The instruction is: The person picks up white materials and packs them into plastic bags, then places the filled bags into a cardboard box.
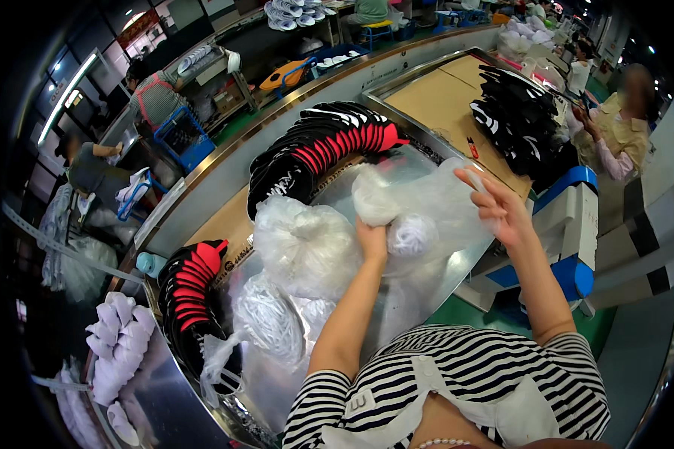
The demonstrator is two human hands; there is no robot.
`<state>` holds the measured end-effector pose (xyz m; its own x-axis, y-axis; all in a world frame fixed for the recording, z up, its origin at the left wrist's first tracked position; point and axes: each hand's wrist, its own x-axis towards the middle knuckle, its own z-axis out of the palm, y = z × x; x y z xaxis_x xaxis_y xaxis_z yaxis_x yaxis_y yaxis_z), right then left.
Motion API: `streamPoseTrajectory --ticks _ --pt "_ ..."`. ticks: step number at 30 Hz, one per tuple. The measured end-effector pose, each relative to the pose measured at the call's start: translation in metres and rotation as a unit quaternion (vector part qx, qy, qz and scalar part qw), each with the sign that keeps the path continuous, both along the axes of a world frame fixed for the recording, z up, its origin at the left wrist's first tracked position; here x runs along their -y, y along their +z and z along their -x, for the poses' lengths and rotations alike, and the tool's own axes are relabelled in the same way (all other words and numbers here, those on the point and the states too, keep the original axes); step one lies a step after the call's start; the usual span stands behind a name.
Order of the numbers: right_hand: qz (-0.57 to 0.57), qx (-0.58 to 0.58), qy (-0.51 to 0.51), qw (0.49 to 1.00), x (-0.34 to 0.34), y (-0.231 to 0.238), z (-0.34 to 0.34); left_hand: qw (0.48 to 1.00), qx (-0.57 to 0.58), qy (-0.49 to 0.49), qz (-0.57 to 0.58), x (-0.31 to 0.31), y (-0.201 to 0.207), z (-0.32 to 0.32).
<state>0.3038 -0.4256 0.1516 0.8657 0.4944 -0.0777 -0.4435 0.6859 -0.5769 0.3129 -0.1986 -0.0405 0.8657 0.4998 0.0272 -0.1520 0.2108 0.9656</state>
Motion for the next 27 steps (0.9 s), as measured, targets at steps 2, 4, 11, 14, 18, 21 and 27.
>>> streamPoseTrajectory --ticks 2,4,11,14,18,21,27 --pt "0.012 0.028 -0.039 0.999 0.015 0.009 0.002 0.918 0.094 0.109 -0.37 0.011 0.018 -0.005" --pt "-0.002 0.052 -0.02 0.998 0.012 0.025 0.009 0.938 0.002 0.12 -0.325 0.027 0.028 -0.009" --pt "0.087 0.078 0.054 0.992 -0.033 0.026 0.026 0.972 0.082 0.077 0.205 0.047 0.114 -0.05" --pt "-0.009 0.024 0.059 0.998 -0.051 0.012 0.018 0.907 -0.008 0.022 -0.421 0.024 0.036 -0.038" --pt "0.017 0.161 -0.042 0.986 -0.034 0.031 -0.023 0.832 0.011 -0.229 -0.504 0.001 0.056 0.006" --pt "0.054 0.193 -0.041 0.979 -0.028 0.036 -0.032 0.833 0.138 -0.164 -0.51 -0.046 0.12 0.043" --pt "0.065 0.234 -0.011 0.97 -0.036 0.043 -0.027 0.693 -0.244 0.064 -0.676 -0.164 0.072 0.077"
